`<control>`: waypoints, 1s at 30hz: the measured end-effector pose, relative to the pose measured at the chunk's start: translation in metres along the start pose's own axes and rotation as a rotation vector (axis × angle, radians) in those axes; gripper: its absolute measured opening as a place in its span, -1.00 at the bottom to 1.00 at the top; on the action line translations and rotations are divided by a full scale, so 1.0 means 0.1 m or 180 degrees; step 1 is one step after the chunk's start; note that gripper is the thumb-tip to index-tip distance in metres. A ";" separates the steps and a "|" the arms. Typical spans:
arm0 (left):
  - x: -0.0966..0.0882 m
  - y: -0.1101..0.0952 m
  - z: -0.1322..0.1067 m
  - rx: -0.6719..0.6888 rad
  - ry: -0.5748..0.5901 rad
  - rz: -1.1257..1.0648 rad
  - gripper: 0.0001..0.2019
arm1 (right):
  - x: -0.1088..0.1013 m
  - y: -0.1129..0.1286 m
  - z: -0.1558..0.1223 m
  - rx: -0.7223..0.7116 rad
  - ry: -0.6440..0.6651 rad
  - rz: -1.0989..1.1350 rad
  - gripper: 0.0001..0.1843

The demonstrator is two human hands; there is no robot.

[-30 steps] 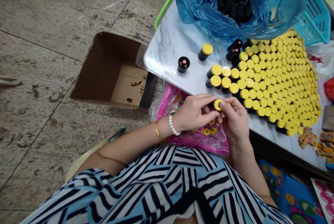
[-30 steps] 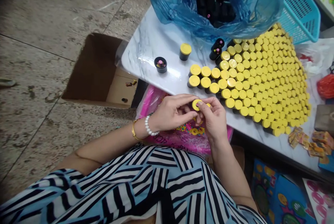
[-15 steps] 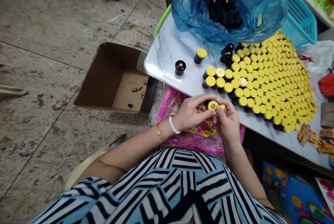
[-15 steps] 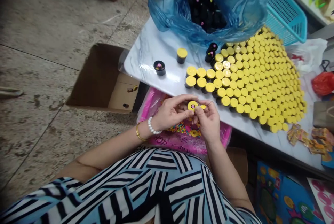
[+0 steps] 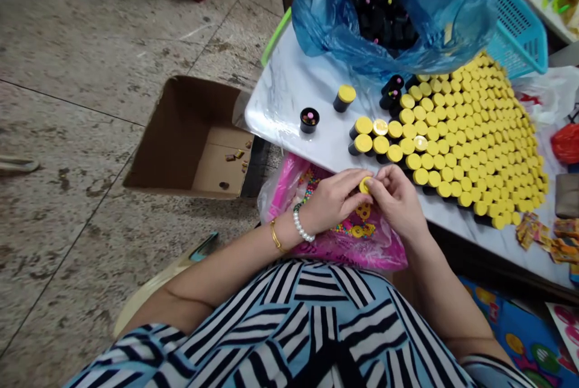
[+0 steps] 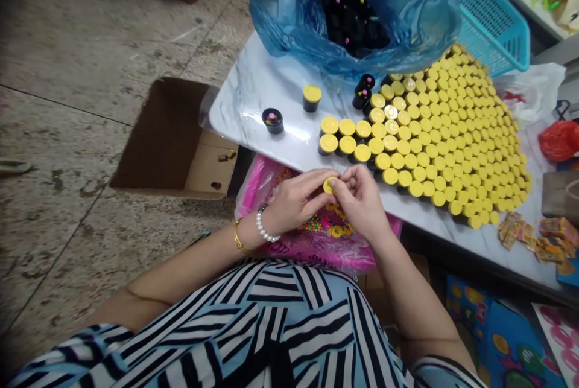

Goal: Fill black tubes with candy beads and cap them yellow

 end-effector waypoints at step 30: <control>-0.53 -0.03 -0.02 -0.0702 -0.0993 0.0685 -0.63 | -0.42 1.51 0.13 -0.3269 -0.1351 -0.3455 -0.92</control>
Point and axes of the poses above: each hand's wrist, its own z-axis towards the middle knuckle, its own x-axis out of the palm, y = z × x, the point moved 6 cm from there along z, towards the middle knuckle, and after that the axes turned 4 degrees about -z, right-handed, at the moved point
